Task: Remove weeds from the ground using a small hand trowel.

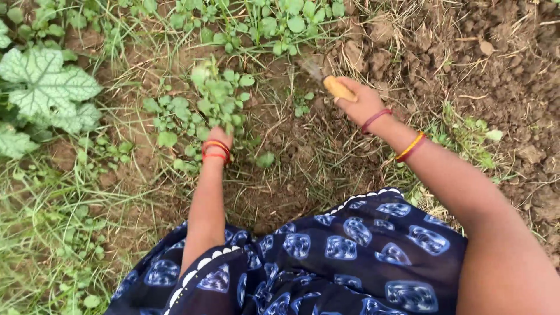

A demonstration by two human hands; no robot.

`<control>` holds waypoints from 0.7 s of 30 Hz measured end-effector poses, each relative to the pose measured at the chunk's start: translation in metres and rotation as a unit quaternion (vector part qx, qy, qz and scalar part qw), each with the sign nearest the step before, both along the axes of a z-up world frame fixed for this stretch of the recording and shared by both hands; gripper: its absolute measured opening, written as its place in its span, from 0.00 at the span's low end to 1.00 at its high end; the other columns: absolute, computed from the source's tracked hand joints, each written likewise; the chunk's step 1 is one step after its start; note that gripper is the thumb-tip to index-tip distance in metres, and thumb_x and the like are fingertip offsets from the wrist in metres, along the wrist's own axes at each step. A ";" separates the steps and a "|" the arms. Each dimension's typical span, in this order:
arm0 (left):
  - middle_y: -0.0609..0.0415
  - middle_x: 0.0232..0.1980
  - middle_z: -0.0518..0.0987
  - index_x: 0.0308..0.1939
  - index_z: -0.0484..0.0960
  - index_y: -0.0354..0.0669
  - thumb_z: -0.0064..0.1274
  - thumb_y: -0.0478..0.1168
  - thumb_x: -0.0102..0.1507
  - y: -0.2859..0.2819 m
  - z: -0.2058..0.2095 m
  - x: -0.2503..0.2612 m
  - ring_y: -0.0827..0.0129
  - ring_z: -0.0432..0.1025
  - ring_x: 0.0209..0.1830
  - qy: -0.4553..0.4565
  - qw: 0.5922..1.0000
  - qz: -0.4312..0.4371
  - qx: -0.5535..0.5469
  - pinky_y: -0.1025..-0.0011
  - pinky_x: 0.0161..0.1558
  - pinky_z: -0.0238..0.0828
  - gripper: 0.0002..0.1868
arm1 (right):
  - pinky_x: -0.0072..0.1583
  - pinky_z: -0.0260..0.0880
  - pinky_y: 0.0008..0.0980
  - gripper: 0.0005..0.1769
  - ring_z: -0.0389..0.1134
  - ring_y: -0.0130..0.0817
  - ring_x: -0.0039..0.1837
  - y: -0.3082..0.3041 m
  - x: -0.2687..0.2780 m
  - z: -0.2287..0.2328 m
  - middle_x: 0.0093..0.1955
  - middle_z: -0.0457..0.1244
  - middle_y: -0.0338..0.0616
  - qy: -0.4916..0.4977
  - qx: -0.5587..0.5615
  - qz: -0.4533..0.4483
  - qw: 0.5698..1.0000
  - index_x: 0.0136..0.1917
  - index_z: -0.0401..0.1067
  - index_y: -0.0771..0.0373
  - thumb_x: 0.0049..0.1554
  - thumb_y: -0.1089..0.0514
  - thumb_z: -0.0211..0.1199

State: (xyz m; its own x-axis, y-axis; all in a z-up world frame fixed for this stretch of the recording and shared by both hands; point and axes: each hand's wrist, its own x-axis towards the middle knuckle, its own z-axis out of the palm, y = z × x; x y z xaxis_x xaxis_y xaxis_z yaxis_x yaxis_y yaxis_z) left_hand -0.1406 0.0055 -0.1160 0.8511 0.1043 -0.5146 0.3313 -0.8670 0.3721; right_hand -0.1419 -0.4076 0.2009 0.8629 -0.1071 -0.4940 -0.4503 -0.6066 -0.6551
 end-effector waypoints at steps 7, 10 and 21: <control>0.31 0.41 0.82 0.32 0.86 0.33 0.57 0.43 0.58 -0.010 0.010 -0.012 0.37 0.78 0.44 -0.003 0.999 -0.007 0.039 0.50 0.49 0.76 0.13 | 0.37 0.71 0.28 0.38 0.67 0.25 0.34 0.028 -0.001 -0.060 0.49 0.69 0.43 -0.029 0.068 -0.023 0.997 0.79 0.57 0.53 0.57 0.57 0.64; 0.32 0.39 0.82 0.30 0.86 0.34 0.56 0.41 0.57 -0.004 -0.005 -0.010 0.38 0.78 0.42 -0.014 0.998 -0.027 0.049 0.50 0.48 0.77 0.11 | 0.33 0.68 0.27 0.40 0.64 0.25 0.31 0.034 0.007 -0.061 0.48 0.67 0.42 -0.001 0.106 -0.054 0.993 0.81 0.53 0.53 0.58 0.59 0.63; 0.31 0.35 0.81 0.27 0.85 0.33 0.60 0.51 0.60 0.001 -0.007 -0.015 0.37 0.78 0.39 -0.002 0.998 -0.025 0.061 0.48 0.45 0.76 0.21 | 0.30 0.69 0.33 0.36 0.63 0.27 0.29 0.084 0.077 -0.050 0.47 0.65 0.39 0.028 0.199 -0.119 0.972 0.78 0.59 0.52 0.60 0.59 0.65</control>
